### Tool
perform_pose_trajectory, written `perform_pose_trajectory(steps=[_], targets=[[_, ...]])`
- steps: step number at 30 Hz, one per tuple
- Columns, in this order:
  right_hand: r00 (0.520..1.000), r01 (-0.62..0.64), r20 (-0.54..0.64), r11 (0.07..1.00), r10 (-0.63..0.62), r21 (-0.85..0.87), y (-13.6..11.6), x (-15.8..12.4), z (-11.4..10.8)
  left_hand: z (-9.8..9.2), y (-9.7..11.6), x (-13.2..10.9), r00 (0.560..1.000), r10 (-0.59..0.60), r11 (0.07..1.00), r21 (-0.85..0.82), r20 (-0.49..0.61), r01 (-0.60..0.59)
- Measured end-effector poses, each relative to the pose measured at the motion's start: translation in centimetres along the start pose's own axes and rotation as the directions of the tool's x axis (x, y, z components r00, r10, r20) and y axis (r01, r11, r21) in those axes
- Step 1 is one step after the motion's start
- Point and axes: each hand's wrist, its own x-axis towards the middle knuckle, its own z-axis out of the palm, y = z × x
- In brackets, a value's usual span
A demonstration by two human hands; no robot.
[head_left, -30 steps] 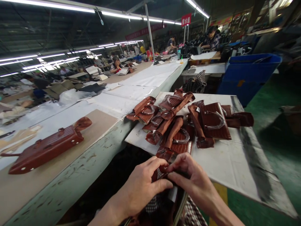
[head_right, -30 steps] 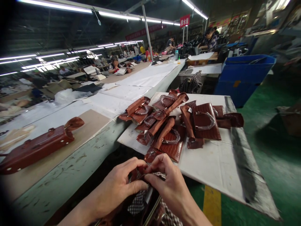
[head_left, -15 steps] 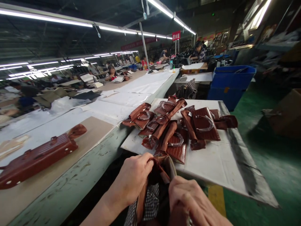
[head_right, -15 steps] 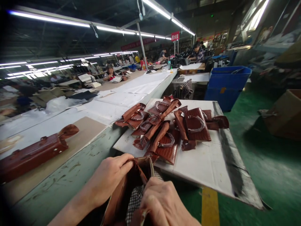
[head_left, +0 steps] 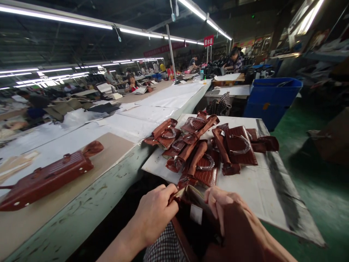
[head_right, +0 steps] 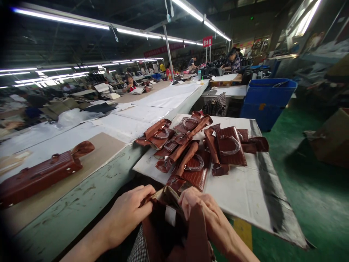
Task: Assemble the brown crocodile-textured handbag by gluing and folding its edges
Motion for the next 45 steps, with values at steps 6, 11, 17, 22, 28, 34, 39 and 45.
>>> perform_pose_trajectory(steps=[6, 11, 17, 22, 28, 34, 39, 45], targets=[[0.968, -0.239, 0.125, 0.952, 0.218, 0.193, -2.0, -0.7, -0.4, -1.6, 1.3, 0.4, 0.95, 0.311, 0.915, -0.261, -0.028, -0.307], [0.97, -0.164, 0.205, 0.974, 0.13, 0.158, -1.7, -0.5, -2.1, -1.7, 2.5, 2.0, 0.899, 0.435, 0.875, -0.262, 0.057, -0.407], [0.961, -0.173, 0.229, 0.982, 0.151, 0.079, -3.0, 0.3, -4.8, -1.3, 4.1, 5.1, 0.762, 0.629, 0.777, -0.176, 0.156, -0.605], [0.964, -0.246, 0.151, 0.953, 0.221, 0.175, -5.9, 1.3, -7.2, -1.4, 4.8, 6.0, 0.759, 0.639, 0.769, -0.081, 0.123, -0.634], [0.905, -0.05, 0.415, 0.993, 0.092, -0.111, -9.3, 1.4, -7.9, -1.3, 4.5, 5.2, 0.816, 0.575, 0.817, 0.003, 0.051, -0.576], [0.859, -0.17, 0.454, 0.968, 0.236, -0.182, -7.9, 0.4, -7.5, -1.3, 4.2, 4.4, 0.76, 0.646, 0.762, -0.012, 0.063, -0.647], [0.864, -0.018, 0.434, 0.877, 0.255, -0.48, -8.0, -0.6, -8.0, -1.2, 3.9, 4.4, 0.702, 0.698, 0.712, -0.029, 0.138, -0.702], [0.937, 0.2, 0.328, 0.579, 0.123, -0.79, -9.2, -2.0, -6.5, -0.3, 5.1, 4.8, 0.753, 0.648, 0.758, 0.003, 0.116, -0.653]])
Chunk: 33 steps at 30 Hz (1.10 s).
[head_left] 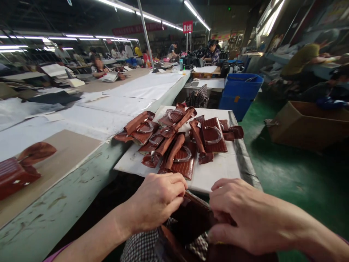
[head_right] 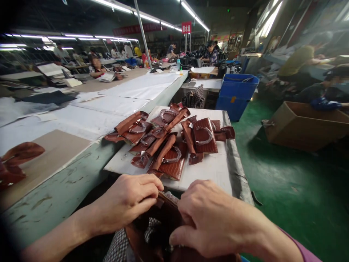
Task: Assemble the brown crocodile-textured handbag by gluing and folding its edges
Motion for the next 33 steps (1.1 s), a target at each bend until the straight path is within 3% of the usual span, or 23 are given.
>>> perform_pose_trajectory(steps=[2, 5, 8, 11, 15, 20, 29, 33], targets=[[0.994, -0.032, -0.11, 0.982, 0.012, -0.188, -0.5, 0.1, 1.8, 0.2, 0.1, 0.3, 0.999, -0.031, 0.999, -0.023, -0.014, 0.03], [0.955, -0.109, -0.296, 0.945, 0.014, -0.308, -0.3, 0.6, 5.4, 0.5, 0.0, 0.4, 0.998, -0.044, 0.996, -0.083, -0.053, 0.04], [0.902, -0.235, -0.389, 0.969, 0.19, -0.072, 0.6, 1.1, 8.0, 0.6, -0.2, 0.1, 0.994, -0.072, 0.985, -0.159, -0.083, 0.058], [0.887, -0.203, -0.376, 0.957, 0.27, 0.207, 1.3, 1.3, 9.3, 0.7, -0.4, -0.2, 0.99, -0.104, 0.969, -0.234, -0.091, 0.08], [0.901, -0.146, -0.349, 0.937, 0.258, 0.316, 1.3, 1.1, 10.1, 1.0, -0.6, -0.4, 0.99, -0.106, 0.956, -0.285, -0.095, 0.075], [0.88, -0.103, -0.406, 0.934, 0.246, 0.343, 1.1, 1.2, 10.4, 1.4, -0.8, -0.6, 0.987, -0.12, 0.949, -0.305, -0.108, 0.082], [0.869, -0.079, -0.409, 0.894, 0.279, 0.442, 0.8, 1.2, 10.8, 1.7, -0.3, -0.4, 0.961, -0.229, 0.921, -0.355, -0.158, 0.161], [0.891, -0.036, -0.384, 0.881, 0.242, 0.471, 0.5, 0.7, 10.5, 1.7, -0.1, -0.7, 0.955, -0.264, 0.91, -0.365, -0.138, 0.199]])
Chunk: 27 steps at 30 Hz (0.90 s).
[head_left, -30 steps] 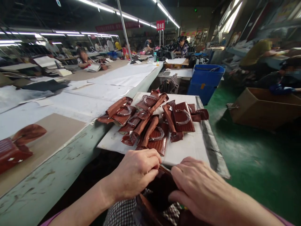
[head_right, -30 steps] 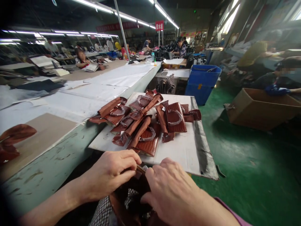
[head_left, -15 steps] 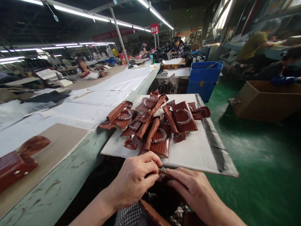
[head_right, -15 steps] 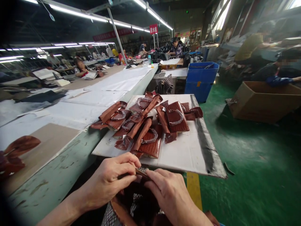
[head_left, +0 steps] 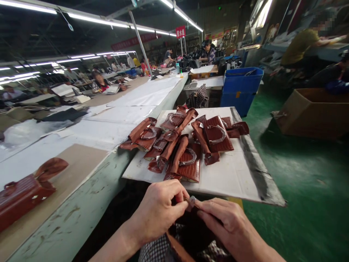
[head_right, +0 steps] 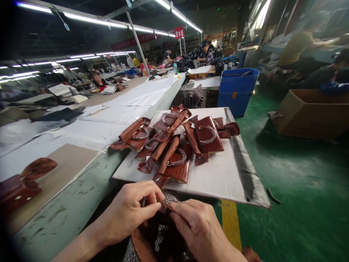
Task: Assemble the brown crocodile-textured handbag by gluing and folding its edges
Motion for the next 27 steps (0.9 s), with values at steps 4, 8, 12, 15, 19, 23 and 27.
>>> perform_pose_trajectory(steps=[4, 8, 12, 15, 19, 23, 27], targets=[[0.995, -0.036, 0.095, 0.999, 0.039, -0.03, -1.2, 0.8, -1.2, -0.1, 0.7, -0.4, 0.999, -0.04, 0.999, -0.02, 0.014, 0.04], [0.98, -0.049, 0.188, 0.997, 0.061, -0.067, -1.9, 2.8, -1.4, -0.3, 1.5, -0.4, 0.996, -0.092, 0.995, 0.044, 0.014, 0.092], [0.978, -0.005, 0.207, 0.994, 0.027, -0.107, -1.8, 4.0, -0.5, -1.4, 1.8, -0.9, 0.988, -0.152, 0.988, 0.031, -0.022, 0.153], [0.979, -0.01, 0.202, 0.991, 0.038, -0.136, -1.7, 3.9, 0.0, -2.2, 2.0, -1.7, 0.969, -0.246, 0.969, 0.003, 0.015, 0.246], [0.989, -0.017, 0.147, 0.993, 0.034, -0.114, -1.7, 3.3, 0.5, -2.0, 2.1, -2.6, 0.945, -0.327, 0.944, 0.032, -0.016, 0.327], [0.997, 0.052, 0.059, 0.99, -0.044, -0.133, -1.6, 3.0, 1.1, -1.2, 1.9, -2.9, 0.969, -0.218, 0.953, 0.19, -0.112, 0.237], [0.994, 0.112, 0.021, 0.982, -0.11, -0.154, -1.4, 2.9, 1.7, -1.1, 1.1, -3.2, 0.992, 0.037, 0.93, 0.368, -0.124, 0.011]])
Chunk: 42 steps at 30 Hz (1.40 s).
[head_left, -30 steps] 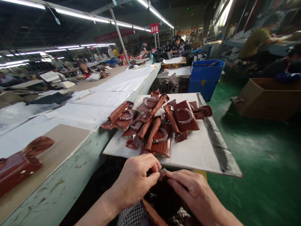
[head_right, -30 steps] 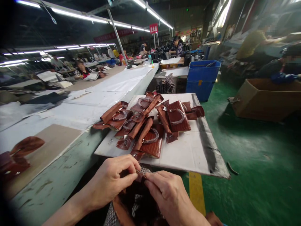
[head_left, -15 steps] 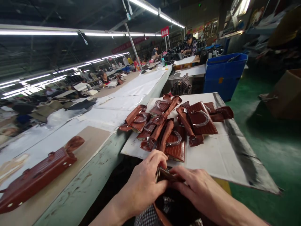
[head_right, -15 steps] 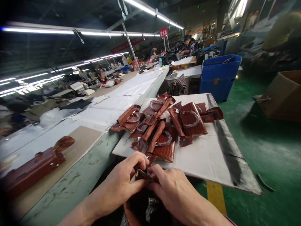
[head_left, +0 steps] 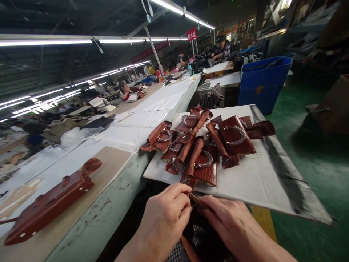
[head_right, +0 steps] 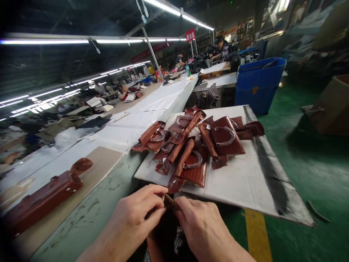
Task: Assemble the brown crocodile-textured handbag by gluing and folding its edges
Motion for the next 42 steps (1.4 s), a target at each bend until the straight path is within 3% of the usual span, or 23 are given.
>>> perform_pose_trajectory(steps=[3, 5, 11, 15, 17, 20, 24, 26, 29, 33, 37, 42], targets=[[1.0, 0.023, -0.018, 1.0, -0.023, 0.0, 0.0, -0.1, 0.1, -0.1, -0.5, 0.2, 0.981, 0.194, 0.978, 0.077, -0.024, -0.192], [0.999, 0.032, -0.023, 0.999, -0.032, 0.005, -0.1, -0.1, 0.1, -0.2, -0.7, 0.6, 0.968, 0.252, 0.963, 0.1, -0.012, -0.249], [1.0, -0.004, 0.019, 1.0, 0.004, 0.022, 0.0, 0.0, -0.5, -0.8, -0.9, 2.1, 0.965, 0.243, 0.966, 0.062, 0.097, -0.25], [0.994, -0.073, 0.087, 0.997, 0.07, 0.029, 0.3, 0.1, -0.8, -0.9, -1.0, 2.4, 0.931, 0.285, 0.946, 0.091, 0.23, -0.312], [0.991, -0.101, 0.092, 0.994, 0.097, 0.039, 0.4, 0.1, -0.8, -0.7, -1.2, 2.2, 0.925, 0.308, 0.938, 0.092, 0.223, -0.334], [0.992, -0.112, 0.064, 0.992, 0.108, 0.058, 0.5, 0.1, -0.8, -0.4, -1.3, 1.5, 0.961, 0.24, 0.968, 0.036, 0.14, -0.247], [0.995, -0.098, 0.029, 0.994, 0.096, 0.05, 0.3, -0.1, -0.8, -1.0, -0.9, 1.2, 0.991, -0.028, 0.981, -0.187, 0.133, 0.053], [0.995, -0.098, 0.032, 0.994, 0.097, 0.043, 0.2, -0.1, -0.8, -1.6, -0.2, 1.2, 0.97, -0.161, 0.94, -0.27, 0.183, 0.207], [0.996, -0.078, 0.049, 0.996, 0.077, 0.03, 0.1, -0.1, -0.7, -1.9, 0.9, 1.1, 0.934, -0.277, 0.9, -0.28, 0.225, 0.334], [0.994, -0.079, 0.081, 0.997, 0.078, 0.012, 0.2, 0.0, -0.6, -0.4, 1.2, 0.5, 0.875, -0.414, 0.832, -0.286, 0.251, 0.476], [0.995, -0.036, 0.096, 0.998, 0.031, 0.048, 0.2, 0.4, -1.0, 1.3, 0.4, -0.5, 0.881, -0.43, 0.773, -0.424, 0.195, 0.472], [0.985, 0.159, 0.067, 0.987, -0.157, -0.019, 0.0, 1.6, -1.2, 1.9, 0.4, -1.3, 0.897, -0.424, 0.809, -0.394, 0.127, 0.438]])
